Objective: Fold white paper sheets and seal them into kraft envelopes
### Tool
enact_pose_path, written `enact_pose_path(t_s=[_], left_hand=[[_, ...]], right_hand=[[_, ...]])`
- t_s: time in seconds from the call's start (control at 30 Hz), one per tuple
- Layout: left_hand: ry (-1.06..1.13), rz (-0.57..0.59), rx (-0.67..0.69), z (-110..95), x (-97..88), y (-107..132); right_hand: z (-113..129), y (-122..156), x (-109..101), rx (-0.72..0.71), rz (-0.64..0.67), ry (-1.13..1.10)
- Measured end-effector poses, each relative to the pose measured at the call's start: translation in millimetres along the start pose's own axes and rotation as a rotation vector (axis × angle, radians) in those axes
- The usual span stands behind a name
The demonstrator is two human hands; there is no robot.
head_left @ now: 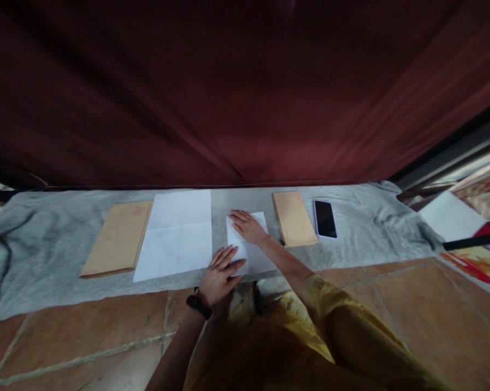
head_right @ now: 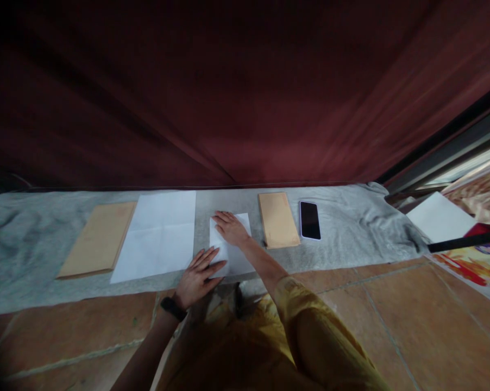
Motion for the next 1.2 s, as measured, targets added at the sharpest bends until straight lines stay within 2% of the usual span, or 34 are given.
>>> enact_pose_path(t_s=[0.1, 0.23, 0.4, 0.53, 0.7, 0.8, 0.97, 1.2], left_hand=[[-0.007, 0.004, 0.004, -0.7, -0.1, 0.2], [-0.014, 0.004, 0.009, -1.9, -1.4, 0.1], [-0.03, 0.0, 0.015, -3.6, -1.7, -0.1], [-0.056, 0.0, 0.03, -3.6, -0.3, 0.9], [-0.134, -0.017, 0.042, -9.6, -0.5, 3.0], [-0.179, -0.019, 0.031, -21.9, 1.2, 1.6], [-0.218, 0.041, 0.014, -40.2, 12.2, -3.6], [-0.228, 0.058, 0.004, -32.5, 19.2, 0.9]], right_hand=[[-5.1, 12.4, -12.9, 0.059, -0.088, -0.106], [-7.6, 57.6, -34.2, 0.124, -0.193, -0.216], [6.3, 127.7, -45.7, 0.125, -0.189, -0.135], [21.2, 157.4, -40.8, 0.097, -0.127, 0.009], [26.7, 164.2, -40.2, 0.119, -0.104, 0.11], [30.9, 164.4, -39.2, 0.11, -0.078, 0.137], [35.8, 165.2, -36.6, 0.107, -0.039, 0.184], [35.8, 165.4, -34.7, 0.098, -0.021, 0.214]])
Point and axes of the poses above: each hand's wrist, its own y-axis away from the middle knuckle, its own x-axis out of the palm, z = x × y, the point moved 10 cm from there along -y, towards the middle knuckle, and after that the axes turned 4 degrees about -x, right-handed, at the moved point
